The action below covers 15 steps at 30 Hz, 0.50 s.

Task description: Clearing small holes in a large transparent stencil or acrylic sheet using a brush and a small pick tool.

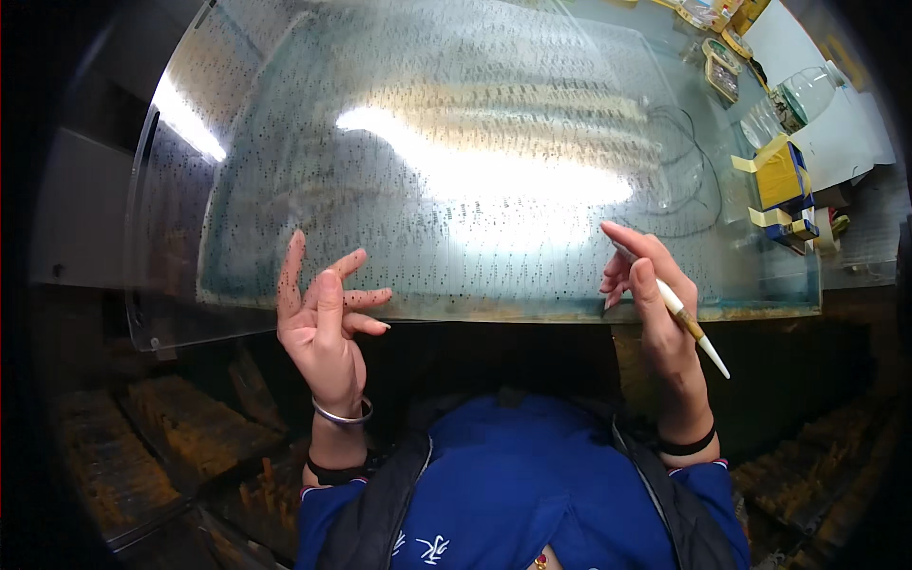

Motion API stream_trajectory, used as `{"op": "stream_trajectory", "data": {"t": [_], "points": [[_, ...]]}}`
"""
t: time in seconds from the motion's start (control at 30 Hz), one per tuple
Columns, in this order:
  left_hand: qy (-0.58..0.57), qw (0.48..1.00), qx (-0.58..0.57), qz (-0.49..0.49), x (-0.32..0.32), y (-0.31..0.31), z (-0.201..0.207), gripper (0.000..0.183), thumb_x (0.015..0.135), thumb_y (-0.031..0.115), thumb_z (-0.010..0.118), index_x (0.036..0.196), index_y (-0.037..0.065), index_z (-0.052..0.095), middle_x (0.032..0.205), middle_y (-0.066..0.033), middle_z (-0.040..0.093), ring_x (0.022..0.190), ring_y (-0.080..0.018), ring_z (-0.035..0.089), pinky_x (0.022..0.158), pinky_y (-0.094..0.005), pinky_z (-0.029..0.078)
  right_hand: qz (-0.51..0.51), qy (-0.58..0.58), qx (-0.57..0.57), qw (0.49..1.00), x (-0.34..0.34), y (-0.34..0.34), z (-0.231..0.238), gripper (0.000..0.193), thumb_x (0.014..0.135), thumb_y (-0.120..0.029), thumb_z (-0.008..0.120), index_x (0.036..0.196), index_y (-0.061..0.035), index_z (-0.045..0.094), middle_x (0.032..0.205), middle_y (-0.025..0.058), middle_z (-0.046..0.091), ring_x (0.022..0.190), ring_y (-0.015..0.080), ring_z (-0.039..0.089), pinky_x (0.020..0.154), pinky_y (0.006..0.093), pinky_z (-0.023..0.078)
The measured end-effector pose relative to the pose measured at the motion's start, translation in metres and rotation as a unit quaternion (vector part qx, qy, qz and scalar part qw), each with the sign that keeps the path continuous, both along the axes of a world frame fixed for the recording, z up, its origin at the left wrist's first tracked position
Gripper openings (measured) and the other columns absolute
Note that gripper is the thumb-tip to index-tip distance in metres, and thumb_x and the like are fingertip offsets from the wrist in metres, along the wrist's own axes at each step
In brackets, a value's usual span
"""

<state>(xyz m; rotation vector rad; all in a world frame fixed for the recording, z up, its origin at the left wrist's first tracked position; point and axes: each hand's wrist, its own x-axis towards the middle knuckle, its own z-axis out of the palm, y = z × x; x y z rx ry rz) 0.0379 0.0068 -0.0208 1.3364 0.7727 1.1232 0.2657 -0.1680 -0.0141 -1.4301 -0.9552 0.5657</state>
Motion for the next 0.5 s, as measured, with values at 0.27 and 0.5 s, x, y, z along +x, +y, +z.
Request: {"op": "stream_trajectory", "data": {"t": [0.27, 0.5], "points": [[-0.012, 1.000, 0.004, -0.014, 0.0095, 0.0022, 0.0014, 0.045, 0.099, 0.012, 0.044, 0.141, 0.003, 0.033, 0.109, -0.0256, 0.063, 0.073, -0.0195, 0.070, 0.047, -0.0165, 0.054, -0.016, 0.009, 0.012, 1.000, 0.0050, -0.0016, -0.0046, 0.038, 0.099, -0.027, 0.047, 0.121, 0.0007, 0.058, 0.087, 0.0061, 0.054, 0.076, 0.0102, 0.053, 0.066, 0.0219, 0.044], [-0.013, 1.000, -0.010, -0.008, 0.0093, 0.0006, 0.0023, 0.045, 0.098, 0.007, 0.042, 0.142, 0.003, 0.030, 0.106, -0.0261, 0.063, 0.069, -0.0228, 0.069, 0.047, -0.0203, 0.056, 0.023, 0.010, -0.009, 1.000, 0.0023, 0.0027, 0.0018, 0.028, 0.097, -0.015, 0.047, 0.113, 0.0022, 0.064, 0.086, 0.0078, 0.057, 0.073, 0.0108, 0.055, 0.060, 0.0224, 0.046]]}}
